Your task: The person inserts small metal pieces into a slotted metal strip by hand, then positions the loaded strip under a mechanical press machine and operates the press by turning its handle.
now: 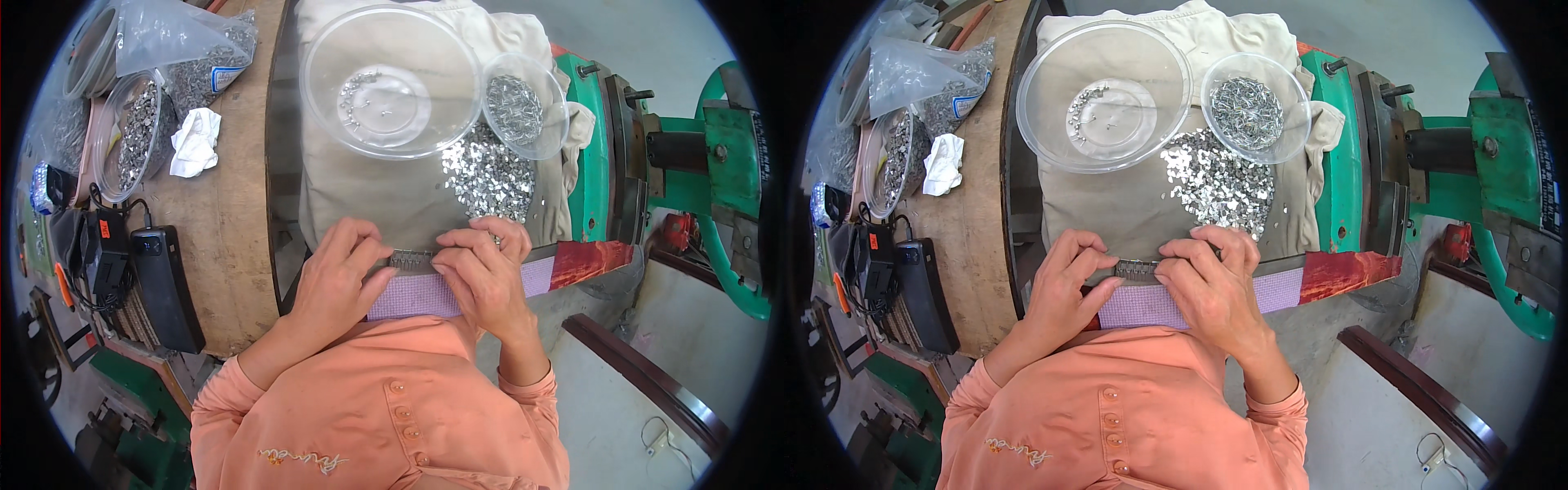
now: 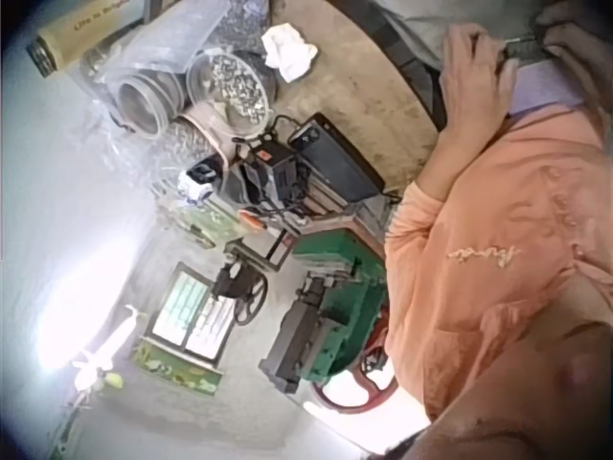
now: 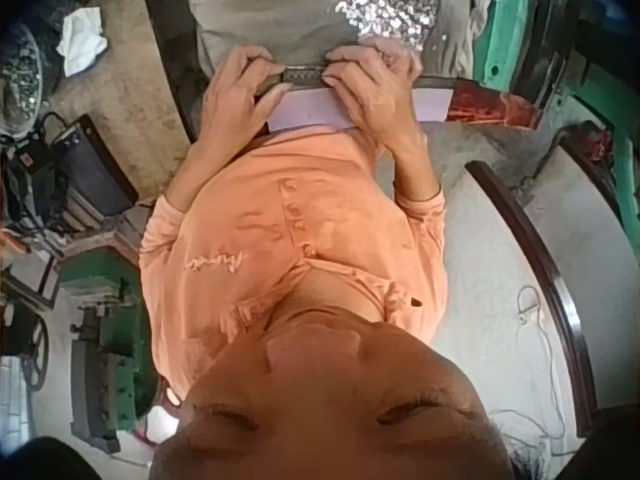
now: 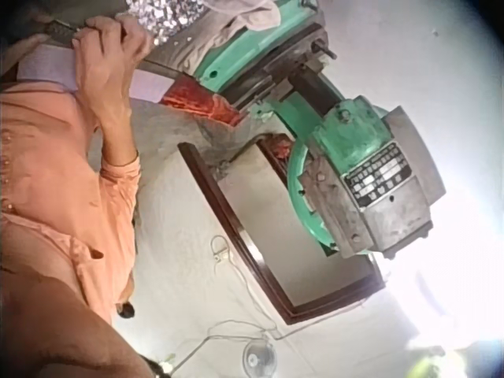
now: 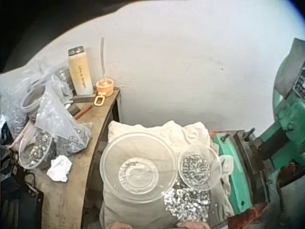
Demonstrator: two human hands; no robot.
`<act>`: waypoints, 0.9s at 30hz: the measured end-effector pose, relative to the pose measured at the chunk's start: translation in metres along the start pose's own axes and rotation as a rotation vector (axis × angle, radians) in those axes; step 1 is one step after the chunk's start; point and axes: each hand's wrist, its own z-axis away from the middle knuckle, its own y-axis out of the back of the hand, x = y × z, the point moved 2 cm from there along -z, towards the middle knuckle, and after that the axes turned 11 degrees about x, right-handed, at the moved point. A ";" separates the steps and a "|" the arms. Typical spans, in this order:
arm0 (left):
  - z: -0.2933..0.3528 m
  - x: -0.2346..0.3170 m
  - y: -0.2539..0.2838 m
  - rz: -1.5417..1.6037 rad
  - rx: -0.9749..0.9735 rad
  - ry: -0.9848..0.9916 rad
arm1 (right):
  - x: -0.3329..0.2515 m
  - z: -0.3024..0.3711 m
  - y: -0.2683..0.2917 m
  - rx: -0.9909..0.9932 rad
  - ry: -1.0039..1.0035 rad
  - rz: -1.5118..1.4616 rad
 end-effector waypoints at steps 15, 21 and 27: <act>0.000 0.002 0.000 -0.016 -0.004 0.006 | -0.007 0.010 -0.011 0.076 0.060 0.093; 0.000 0.002 0.000 -0.030 -0.006 0.001 | -0.007 0.010 -0.008 0.112 0.040 0.089; 0.001 0.001 -0.001 -0.032 -0.007 -0.004 | -0.008 0.010 -0.002 0.123 -0.001 0.089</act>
